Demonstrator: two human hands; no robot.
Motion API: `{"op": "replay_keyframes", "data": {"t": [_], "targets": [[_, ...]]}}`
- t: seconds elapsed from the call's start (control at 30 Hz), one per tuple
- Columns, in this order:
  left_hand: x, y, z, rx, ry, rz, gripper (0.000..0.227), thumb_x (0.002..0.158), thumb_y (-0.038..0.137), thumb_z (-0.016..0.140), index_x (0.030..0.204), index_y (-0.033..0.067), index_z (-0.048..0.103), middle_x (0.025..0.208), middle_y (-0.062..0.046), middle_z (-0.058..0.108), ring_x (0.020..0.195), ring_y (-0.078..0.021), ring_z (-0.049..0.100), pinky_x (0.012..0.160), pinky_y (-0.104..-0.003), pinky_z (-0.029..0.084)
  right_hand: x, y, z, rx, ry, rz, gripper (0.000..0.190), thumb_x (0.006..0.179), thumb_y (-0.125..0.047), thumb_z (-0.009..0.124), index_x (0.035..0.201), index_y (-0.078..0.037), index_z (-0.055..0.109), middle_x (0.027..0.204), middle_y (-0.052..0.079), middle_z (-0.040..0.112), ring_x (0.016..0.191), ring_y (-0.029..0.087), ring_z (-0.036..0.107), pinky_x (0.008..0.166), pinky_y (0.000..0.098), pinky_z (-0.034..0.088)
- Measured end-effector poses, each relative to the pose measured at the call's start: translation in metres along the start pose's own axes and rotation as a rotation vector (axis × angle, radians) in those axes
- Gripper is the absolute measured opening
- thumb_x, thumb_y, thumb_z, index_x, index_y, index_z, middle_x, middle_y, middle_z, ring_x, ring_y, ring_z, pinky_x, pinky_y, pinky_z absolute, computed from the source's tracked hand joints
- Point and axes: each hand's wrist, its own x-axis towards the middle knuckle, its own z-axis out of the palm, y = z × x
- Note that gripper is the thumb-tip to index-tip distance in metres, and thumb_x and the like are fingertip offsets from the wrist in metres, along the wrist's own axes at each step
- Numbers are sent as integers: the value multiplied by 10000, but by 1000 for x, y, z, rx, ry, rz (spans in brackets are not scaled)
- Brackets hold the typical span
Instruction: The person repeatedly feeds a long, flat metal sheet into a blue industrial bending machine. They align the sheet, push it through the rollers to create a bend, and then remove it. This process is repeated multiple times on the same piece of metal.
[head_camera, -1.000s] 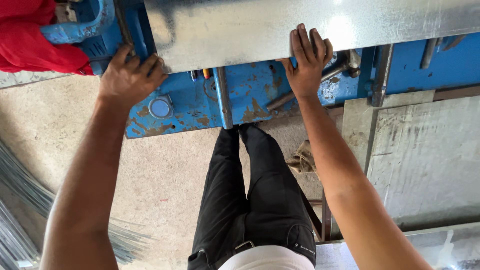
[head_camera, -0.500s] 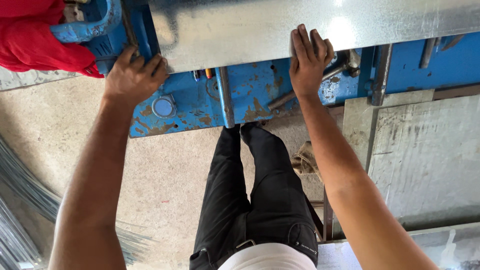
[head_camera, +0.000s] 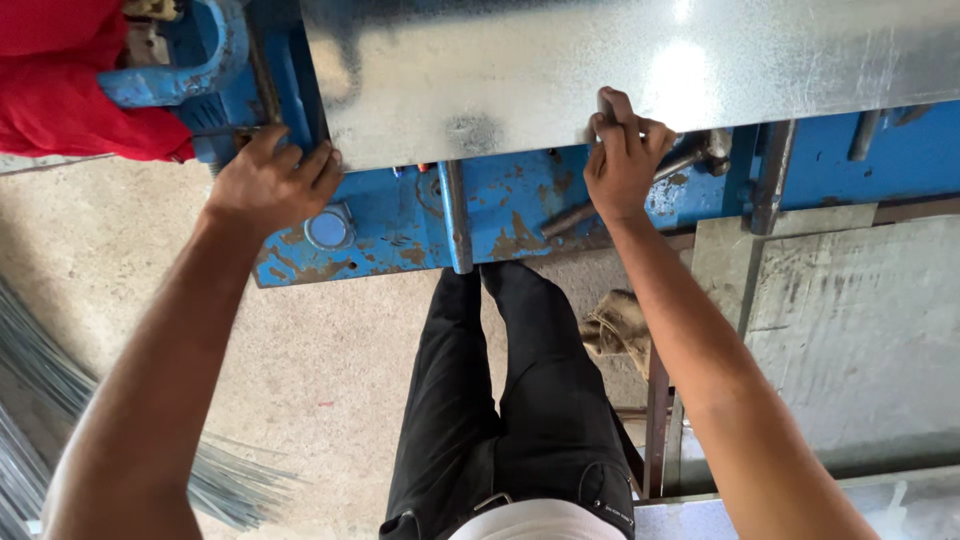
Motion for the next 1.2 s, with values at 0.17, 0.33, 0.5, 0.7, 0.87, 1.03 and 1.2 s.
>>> {"op": "replay_keyframes", "data": {"t": [0.17, 0.33, 0.5, 0.7, 0.87, 1.03, 1.2], "targets": [[-3, -1, 3, -24, -2, 1, 117, 994, 225, 696, 978, 185, 805, 1040, 24, 811, 763, -116, 747, 893, -318, 566, -1, -1, -2, 19, -68, 45, 247, 893, 59, 655, 1045, -123, 583, 1462, -31, 619, 1026, 236, 423, 943, 442, 325], [0, -2, 2, 1, 1, 50, 114, 982, 222, 709, 935, 183, 805, 959, 46, 807, 739, -104, 747, 866, -326, 581, 4, -2, -5, 52, -32, 15, 256, 843, 85, 649, 985, -116, 580, 1379, -3, 653, 969, 236, 404, 887, 432, 330], [0, 0, 1, -4, -14, 84, 138, 944, 267, 690, 947, 197, 809, 963, 57, 812, 755, -88, 759, 837, -329, 595, -3, 2, -2, 114, 0, -33, 254, 862, 117, 639, 948, -104, 548, 1264, 20, 642, 971, 258, 389, 859, 409, 355], [-4, 0, 8, -28, -35, 87, 137, 983, 297, 701, 943, 212, 799, 965, 59, 813, 739, -80, 759, 769, -276, 579, -5, 3, -1, 94, -47, 6, 265, 833, 105, 631, 970, -116, 581, 1270, 8, 645, 1010, 242, 425, 878, 423, 368], [-2, 0, 9, -12, -28, 57, 105, 1003, 273, 689, 948, 241, 773, 1013, 62, 809, 772, -81, 767, 752, -246, 583, 1, -1, -8, 184, -37, -60, 235, 920, -75, 764, 1045, -99, 566, 1293, 74, 560, 1151, 278, 463, 962, 475, 349], [0, 0, 9, -32, 14, 33, 136, 1035, 320, 705, 960, 234, 779, 1019, 28, 808, 750, -99, 760, 693, -248, 585, -4, 5, 0, 169, -34, -70, 244, 1003, -203, 812, 1032, -114, 587, 1319, 61, 601, 1227, 250, 520, 1013, 477, 341], [-2, 0, 6, -37, 9, -23, 85, 997, 271, 734, 931, 232, 770, 1051, 25, 813, 748, -100, 752, 662, -246, 578, -9, 7, 6, 165, -26, -41, 377, 1069, -455, 799, 1055, -121, 624, 1333, 20, 612, 1253, 246, 527, 1074, 445, 370]]}}
